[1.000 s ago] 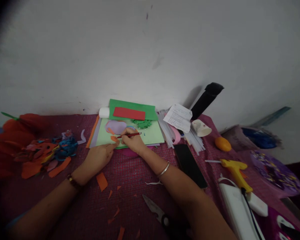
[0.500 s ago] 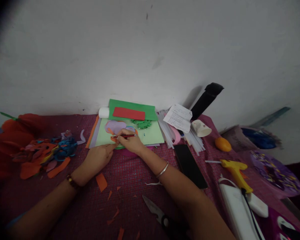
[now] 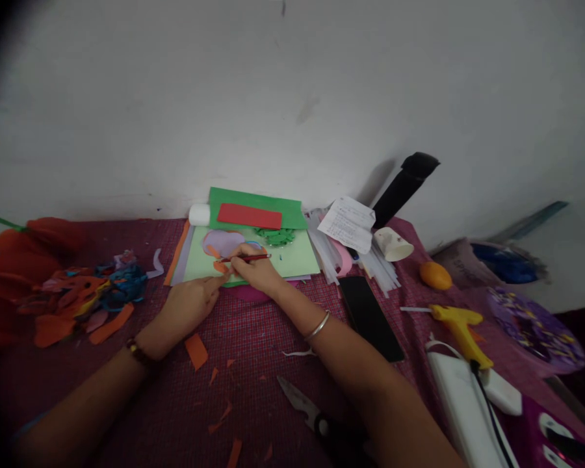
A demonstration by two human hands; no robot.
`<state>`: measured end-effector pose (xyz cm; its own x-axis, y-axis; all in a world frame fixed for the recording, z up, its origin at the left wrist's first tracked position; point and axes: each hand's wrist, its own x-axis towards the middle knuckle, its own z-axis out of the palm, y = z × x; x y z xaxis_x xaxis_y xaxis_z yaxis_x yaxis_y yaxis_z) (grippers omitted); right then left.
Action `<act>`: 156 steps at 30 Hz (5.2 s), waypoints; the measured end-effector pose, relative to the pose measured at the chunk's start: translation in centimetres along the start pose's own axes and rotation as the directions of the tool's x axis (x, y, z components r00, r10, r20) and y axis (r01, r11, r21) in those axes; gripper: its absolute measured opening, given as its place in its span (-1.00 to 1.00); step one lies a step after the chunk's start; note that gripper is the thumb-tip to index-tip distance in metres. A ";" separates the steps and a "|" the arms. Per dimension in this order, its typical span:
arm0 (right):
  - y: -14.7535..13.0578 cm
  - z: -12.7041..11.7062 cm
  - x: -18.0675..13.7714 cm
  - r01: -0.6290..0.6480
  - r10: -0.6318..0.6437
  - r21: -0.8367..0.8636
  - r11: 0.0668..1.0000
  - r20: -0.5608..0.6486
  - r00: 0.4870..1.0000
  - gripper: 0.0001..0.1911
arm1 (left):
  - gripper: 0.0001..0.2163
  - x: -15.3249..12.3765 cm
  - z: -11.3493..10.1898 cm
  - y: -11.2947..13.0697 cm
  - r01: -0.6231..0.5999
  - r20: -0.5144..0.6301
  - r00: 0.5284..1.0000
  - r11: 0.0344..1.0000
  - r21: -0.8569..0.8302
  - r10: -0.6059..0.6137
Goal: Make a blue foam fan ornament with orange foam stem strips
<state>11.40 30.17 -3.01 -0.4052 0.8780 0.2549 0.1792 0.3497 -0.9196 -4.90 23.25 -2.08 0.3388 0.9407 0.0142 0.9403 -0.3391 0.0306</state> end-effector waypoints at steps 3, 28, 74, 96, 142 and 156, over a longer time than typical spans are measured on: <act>-0.1 -0.1 0.0 -0.007 0.007 0.005 1.000 0.002 1.000 -0.88 | -0.61 0.0 0.0 0.1 0.008 0.008 1.000 1.000 0.002 -0.008; -0.2 -0.2 0.1 -0.039 0.039 0.075 0.996 0.001 0.999 -0.88 | -0.61 0.0 -0.2 0.0 0.003 0.013 1.000 1.000 -0.001 -0.003; -0.6 0.0 0.1 -0.103 0.101 0.066 0.992 0.022 0.995 -0.81 | -0.62 0.1 -0.3 0.1 0.017 0.031 0.999 1.000 0.002 -0.017; -0.1 -0.3 0.1 -0.132 0.130 0.148 0.980 0.027 0.991 -0.84 | -0.58 0.0 -0.1 0.1 0.024 0.010 1.000 0.999 0.022 -0.024; -4.0 -3.9 -2.4 0.050 -0.066 0.307 0.950 0.039 0.997 -0.85 | -0.73 1.8 -3.4 2.0 0.098 -0.026 0.984 0.657 -0.748 -0.176; -4.2 -1.5 -3.2 0.189 -0.192 0.104 0.977 0.019 0.981 -0.92 | -0.67 0.1 -4.0 1.8 0.174 0.120 0.981 0.422 -0.890 -0.152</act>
<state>13.26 26.42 0.46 -0.4492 0.7882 0.4206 0.0054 0.4731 -0.8810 -3.30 22.68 1.97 0.1939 0.9748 -0.1104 0.4263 0.0176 0.9044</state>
